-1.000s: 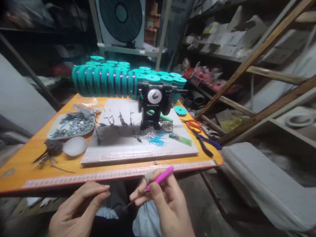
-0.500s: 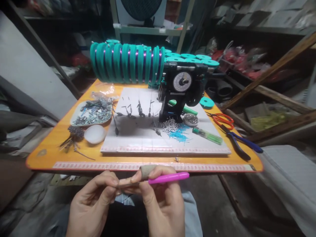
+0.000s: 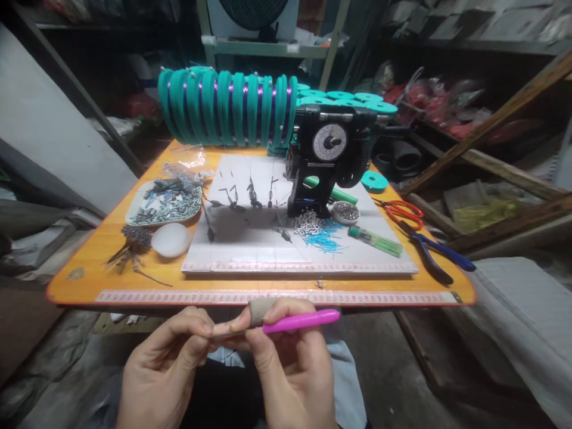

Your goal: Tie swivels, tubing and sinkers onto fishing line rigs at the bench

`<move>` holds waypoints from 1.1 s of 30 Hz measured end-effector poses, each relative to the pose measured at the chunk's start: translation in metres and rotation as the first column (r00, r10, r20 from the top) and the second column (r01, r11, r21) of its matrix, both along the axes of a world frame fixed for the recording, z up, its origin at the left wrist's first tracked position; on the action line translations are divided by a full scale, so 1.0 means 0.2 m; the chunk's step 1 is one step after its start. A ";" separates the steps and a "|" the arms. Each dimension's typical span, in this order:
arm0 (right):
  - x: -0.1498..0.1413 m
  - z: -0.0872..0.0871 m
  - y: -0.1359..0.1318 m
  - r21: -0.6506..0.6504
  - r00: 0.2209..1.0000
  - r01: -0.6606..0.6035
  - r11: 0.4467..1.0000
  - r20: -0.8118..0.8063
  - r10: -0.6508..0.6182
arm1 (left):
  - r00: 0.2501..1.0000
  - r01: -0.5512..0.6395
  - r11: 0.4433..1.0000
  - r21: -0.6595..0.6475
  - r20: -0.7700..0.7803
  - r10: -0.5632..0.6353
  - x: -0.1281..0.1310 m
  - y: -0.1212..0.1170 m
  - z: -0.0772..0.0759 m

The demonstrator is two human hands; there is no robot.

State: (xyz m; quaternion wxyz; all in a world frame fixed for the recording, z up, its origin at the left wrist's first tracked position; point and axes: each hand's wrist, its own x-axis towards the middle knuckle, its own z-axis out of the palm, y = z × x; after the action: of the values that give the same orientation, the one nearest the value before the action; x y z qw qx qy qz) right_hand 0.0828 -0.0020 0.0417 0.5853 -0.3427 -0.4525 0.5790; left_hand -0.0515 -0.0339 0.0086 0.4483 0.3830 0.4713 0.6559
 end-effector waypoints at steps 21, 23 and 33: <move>0.02 0.01 0.01 -0.142 0.994 -0.089 0.986 -0.083 0.077 | 0.994 -0.054 0.994 0.098 -0.088 0.063 0.00 0.01 0.06; 0.02 0.01 0.00 -0.134 0.997 -0.055 0.989 -0.053 0.048 | 0.996 -0.046 0.996 0.074 -0.074 0.051 0.00 0.01 0.05; -0.04 0.03 -0.03 0.090 0.997 0.070 0.993 0.010 -0.072 | 0.977 -0.182 0.983 0.022 -0.114 0.183 0.03 0.02 0.09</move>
State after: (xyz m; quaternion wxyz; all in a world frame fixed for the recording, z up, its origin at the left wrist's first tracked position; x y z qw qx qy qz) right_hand 0.0743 -0.0080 0.0474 0.6173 -0.3358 -0.4693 0.5347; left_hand -0.0464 -0.0306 0.0275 0.3561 0.3781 0.5258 0.6737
